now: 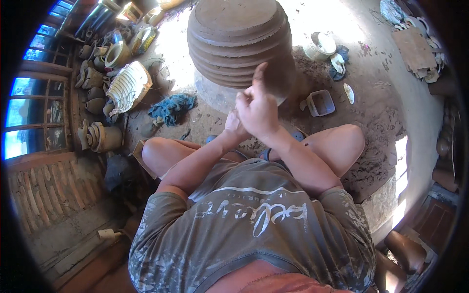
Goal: The person shapes a large clay vessel on a pottery wheel by hand, pressing into the sides to create grooves and smoothing the edges. The person leans over the rotating clay, occasionally pausing to check the form and wiping their hands.
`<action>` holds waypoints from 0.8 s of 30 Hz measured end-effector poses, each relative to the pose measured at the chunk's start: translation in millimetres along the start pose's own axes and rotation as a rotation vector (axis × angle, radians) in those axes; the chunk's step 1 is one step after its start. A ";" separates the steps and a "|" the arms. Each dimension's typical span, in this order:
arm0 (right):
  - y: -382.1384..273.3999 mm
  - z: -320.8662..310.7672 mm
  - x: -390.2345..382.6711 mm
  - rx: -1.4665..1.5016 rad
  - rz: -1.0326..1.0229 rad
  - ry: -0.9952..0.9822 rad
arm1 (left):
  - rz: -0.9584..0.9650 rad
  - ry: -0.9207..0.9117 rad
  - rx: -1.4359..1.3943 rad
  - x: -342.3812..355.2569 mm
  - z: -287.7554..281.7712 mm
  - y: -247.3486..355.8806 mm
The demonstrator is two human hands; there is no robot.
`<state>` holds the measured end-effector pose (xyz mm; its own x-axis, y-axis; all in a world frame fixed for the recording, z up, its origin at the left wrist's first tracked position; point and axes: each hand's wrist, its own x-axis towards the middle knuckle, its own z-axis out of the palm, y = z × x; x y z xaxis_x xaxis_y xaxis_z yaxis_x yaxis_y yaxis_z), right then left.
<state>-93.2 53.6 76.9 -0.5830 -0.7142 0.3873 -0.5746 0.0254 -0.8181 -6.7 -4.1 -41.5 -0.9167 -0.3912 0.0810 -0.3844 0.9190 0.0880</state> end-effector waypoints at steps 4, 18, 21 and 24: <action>-11.8 2.5 -20.0 -0.074 -0.221 -0.173 | -0.027 0.044 -0.148 -13.4 6.9 -10.3; 73.3 -48.7 -50.7 -0.148 -0.427 -0.490 | -0.367 -0.401 -1.454 -28.5 -61.7 -26.0; 74.1 -54.6 -57.1 -0.158 -0.415 -0.432 | -0.320 -0.482 -1.417 -26.3 -70.8 -22.2; 54.5 -63.9 -57.4 0.074 -0.155 -0.404 | -0.286 -0.427 -1.429 -23.9 -68.7 -21.2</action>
<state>-127.8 140.6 37.3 -0.2137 -0.9222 0.3222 -0.5862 -0.1428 -0.7975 30.9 -17.6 22.9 -0.8902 -0.2689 -0.3677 -0.3541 -0.0991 0.9299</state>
